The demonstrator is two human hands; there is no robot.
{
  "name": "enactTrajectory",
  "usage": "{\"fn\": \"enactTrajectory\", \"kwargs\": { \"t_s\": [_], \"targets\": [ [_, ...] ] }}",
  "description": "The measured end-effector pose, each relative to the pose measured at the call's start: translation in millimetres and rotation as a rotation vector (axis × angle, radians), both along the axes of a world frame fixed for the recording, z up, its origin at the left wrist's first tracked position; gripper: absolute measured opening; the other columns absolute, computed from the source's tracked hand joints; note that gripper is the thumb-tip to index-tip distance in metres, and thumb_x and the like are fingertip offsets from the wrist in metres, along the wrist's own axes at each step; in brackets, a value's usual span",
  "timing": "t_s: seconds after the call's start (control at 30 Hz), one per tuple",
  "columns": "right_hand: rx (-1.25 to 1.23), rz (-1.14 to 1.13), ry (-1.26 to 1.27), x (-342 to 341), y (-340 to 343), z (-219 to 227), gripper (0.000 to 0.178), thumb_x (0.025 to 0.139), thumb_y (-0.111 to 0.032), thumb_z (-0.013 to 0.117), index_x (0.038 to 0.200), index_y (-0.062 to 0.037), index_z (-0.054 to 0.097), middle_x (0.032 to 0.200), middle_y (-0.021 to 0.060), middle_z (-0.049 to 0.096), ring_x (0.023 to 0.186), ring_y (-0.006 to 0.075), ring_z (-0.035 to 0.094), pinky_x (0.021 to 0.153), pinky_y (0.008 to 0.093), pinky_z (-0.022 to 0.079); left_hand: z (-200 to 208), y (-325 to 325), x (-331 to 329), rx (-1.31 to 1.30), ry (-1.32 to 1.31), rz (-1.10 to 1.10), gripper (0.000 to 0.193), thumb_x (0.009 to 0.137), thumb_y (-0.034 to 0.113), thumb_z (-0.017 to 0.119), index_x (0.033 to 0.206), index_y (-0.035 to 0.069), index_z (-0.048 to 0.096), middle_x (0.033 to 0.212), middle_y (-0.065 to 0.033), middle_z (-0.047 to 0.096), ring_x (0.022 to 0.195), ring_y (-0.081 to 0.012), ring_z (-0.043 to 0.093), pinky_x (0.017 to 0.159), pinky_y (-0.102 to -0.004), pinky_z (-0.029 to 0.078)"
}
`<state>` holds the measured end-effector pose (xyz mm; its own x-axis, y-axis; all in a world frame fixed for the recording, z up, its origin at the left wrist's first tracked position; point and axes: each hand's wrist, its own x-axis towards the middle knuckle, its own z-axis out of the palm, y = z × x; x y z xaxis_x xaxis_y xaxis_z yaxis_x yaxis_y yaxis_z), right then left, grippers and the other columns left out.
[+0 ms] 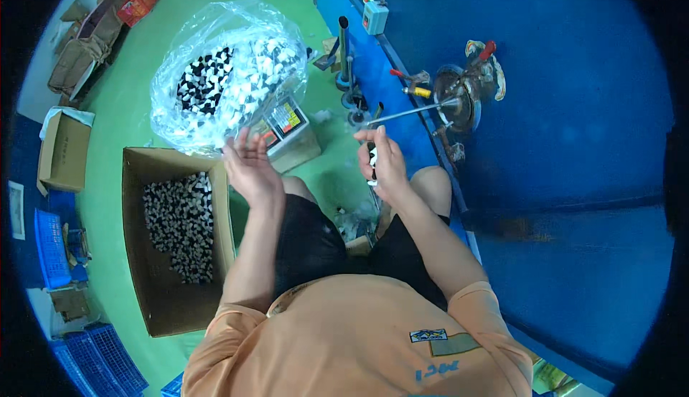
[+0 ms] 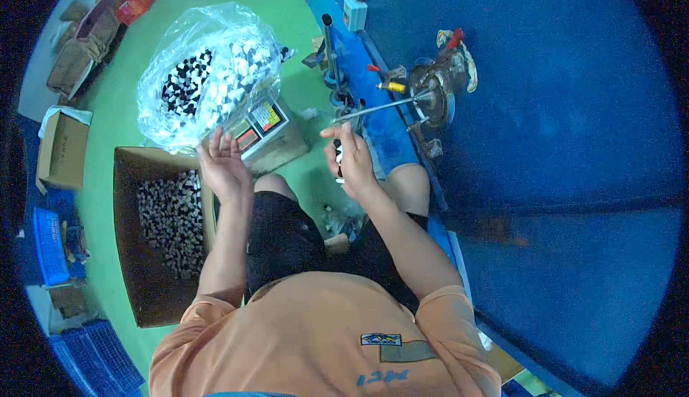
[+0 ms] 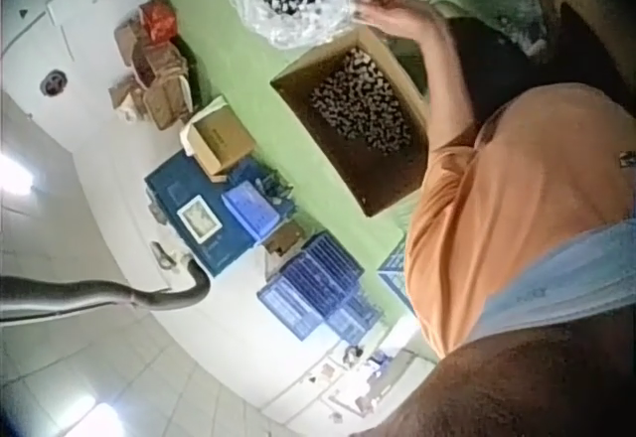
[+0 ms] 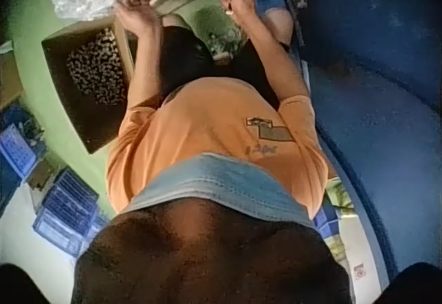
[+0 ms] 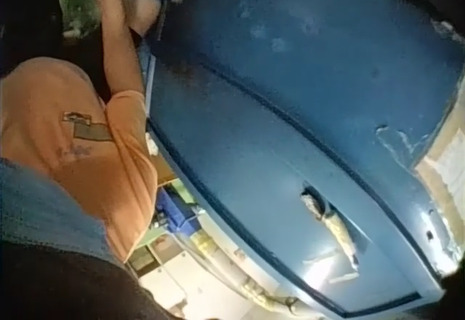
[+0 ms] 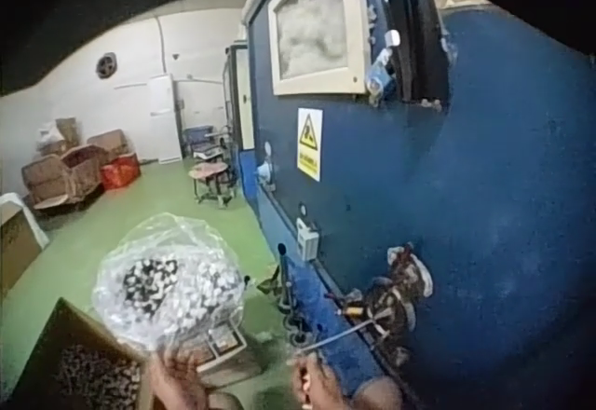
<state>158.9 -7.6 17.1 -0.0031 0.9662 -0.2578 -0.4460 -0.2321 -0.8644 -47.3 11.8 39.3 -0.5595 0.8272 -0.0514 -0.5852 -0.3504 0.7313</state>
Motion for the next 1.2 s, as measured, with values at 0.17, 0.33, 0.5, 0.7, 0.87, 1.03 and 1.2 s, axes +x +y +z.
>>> {"fn": "enactTrajectory", "kwargs": {
  "t_s": [0.17,0.33,0.5,0.7,0.87,1.03,1.2],
  "targets": [
    [0.006,0.127,-0.038,-10,-2,0,0.048,0.106,-0.045,0.031,0.112,-0.0058,0.058,0.064,-0.0004,0.051,0.048,0.0058,0.04,0.041,0.0214,0.029,-12,-22,26,-0.309,0.601,-0.558,0.018,0.094,0.019,0.061,0.104,0.003,0.062,0.092,-0.0074,0.065,0.083,-0.0153,0.06,0.077,-0.0277,0.048],
    [0.06,0.114,-0.127,-18,-1,-5,0.046,0.106,-0.044,0.034,0.113,-0.0051,0.057,0.065,0.0006,0.052,0.049,0.0062,0.041,0.041,0.0215,0.03,-24,-22,55,-0.27,0.689,-0.809,0.01,0.093,0.01,0.061,0.1,0.002,0.062,0.089,-0.0059,0.064,0.081,-0.0127,0.059,0.075,-0.0253,0.049],
    [0.069,0.048,-0.172,-10,-6,-13,0.034,0.105,-0.036,0.042,0.109,-0.0056,0.056,0.065,0.0004,0.051,0.049,0.0066,0.04,0.042,0.0211,0.03,-29,-10,60,-0.245,0.619,-0.867,0.01,0.093,0.007,0.06,0.1,0.001,0.062,0.088,-0.0056,0.063,0.079,-0.0119,0.058,0.073,-0.0241,0.049],
    [0.111,0.011,-0.195,-4,2,-25,0.015,0.1,-0.022,0.051,0.1,-0.0071,0.054,0.07,0.0009,0.052,0.051,0.0063,0.04,0.042,0.0211,0.03,-32,7,60,-0.231,0.51,-0.897,0.011,0.093,0.005,0.059,0.102,0.0,0.061,0.086,-0.0056,0.061,0.075,-0.0112,0.057,0.071,-0.0228,0.049],
    [0.106,0.085,-0.251,6,11,-27,0.013,0.098,-0.019,0.054,0.1,-0.0058,0.056,0.068,0.0003,0.051,0.05,0.006,0.04,0.042,0.0211,0.03,-33,14,59,-0.226,0.419,-0.913,0.011,0.094,0.004,0.058,0.104,-0.001,0.06,0.084,-0.0055,0.06,0.072,-0.0106,0.057,0.07,-0.0217,0.049],
    [0.059,-0.078,-0.204,3,5,-21,0.013,0.099,-0.016,0.054,0.101,-0.0039,0.057,0.064,-0.0008,0.049,0.05,0.0056,0.039,0.043,0.0198,0.029,-30,14,61,-0.277,0.048,-0.916,0.012,0.095,0.005,0.059,0.105,-0.002,0.059,0.084,-0.0068,0.061,0.07,-0.0116,0.058,0.069,-0.0222,0.051],
    [0.053,-0.114,-0.175,4,2,-23,0.015,0.098,-0.019,0.054,0.099,-0.0051,0.059,0.065,-0.0013,0.049,0.049,0.0053,0.039,0.042,0.02,0.03,-33,15,68,-0.317,0.0,-0.851,0.013,0.095,0.006,0.06,0.106,-0.002,0.06,0.084,-0.0079,0.062,0.068,-0.0124,0.059,0.067,-0.0227,0.052]
  ]
}}
